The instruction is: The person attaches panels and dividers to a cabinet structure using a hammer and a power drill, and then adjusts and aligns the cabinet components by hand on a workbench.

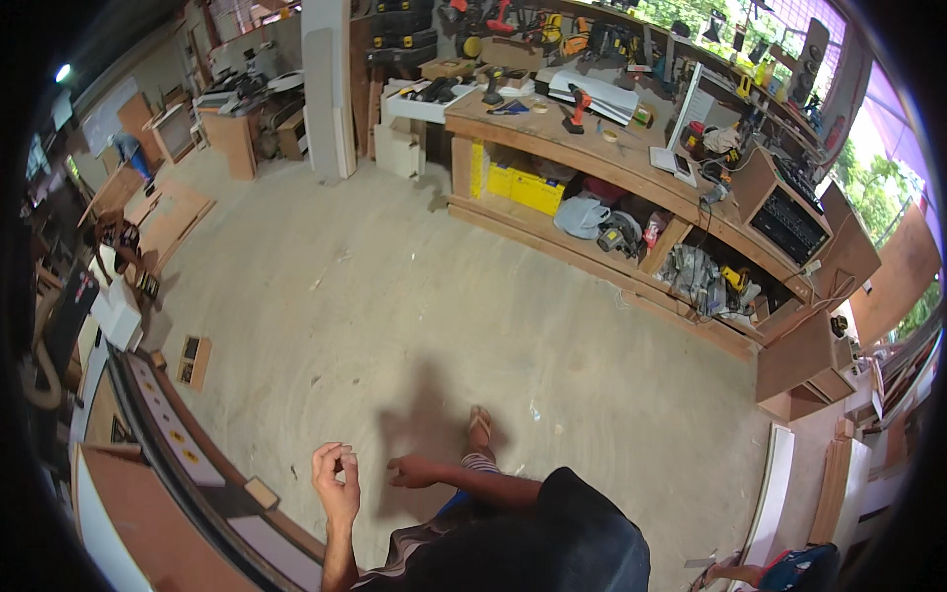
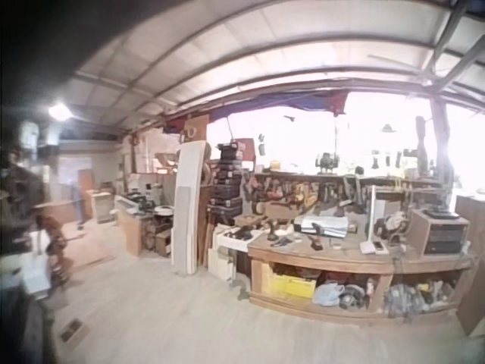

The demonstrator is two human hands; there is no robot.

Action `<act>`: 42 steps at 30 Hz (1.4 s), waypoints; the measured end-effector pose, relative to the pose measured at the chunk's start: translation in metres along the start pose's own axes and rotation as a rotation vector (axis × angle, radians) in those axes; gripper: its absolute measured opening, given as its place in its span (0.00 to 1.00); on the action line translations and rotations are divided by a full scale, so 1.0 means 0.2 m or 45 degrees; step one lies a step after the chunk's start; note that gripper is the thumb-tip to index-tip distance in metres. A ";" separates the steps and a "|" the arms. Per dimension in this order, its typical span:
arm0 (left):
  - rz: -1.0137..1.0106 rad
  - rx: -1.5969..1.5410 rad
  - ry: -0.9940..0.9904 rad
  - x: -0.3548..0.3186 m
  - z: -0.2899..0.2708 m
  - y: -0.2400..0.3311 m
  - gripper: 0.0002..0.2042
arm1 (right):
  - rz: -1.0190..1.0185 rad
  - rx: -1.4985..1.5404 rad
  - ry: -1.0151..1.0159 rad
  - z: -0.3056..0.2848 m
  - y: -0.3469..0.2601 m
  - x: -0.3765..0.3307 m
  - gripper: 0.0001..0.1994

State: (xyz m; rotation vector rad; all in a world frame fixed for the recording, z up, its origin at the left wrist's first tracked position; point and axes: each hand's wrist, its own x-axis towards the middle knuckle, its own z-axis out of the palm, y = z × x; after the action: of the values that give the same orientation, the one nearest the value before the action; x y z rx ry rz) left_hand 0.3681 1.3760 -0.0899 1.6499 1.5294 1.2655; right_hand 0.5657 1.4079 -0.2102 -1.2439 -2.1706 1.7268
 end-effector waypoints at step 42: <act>-2.085 -0.255 1.584 2.37 3.56 -0.04 0.18 | -0.380 -0.483 1.158 -6.16 1.23 2.02 0.10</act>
State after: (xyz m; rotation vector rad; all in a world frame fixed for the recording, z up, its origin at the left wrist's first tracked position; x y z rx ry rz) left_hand 0.9570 1.9717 -0.2578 -0.9398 2.2514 1.1574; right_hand 1.0889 2.6189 -0.1457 -1.3139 -1.9574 0.4626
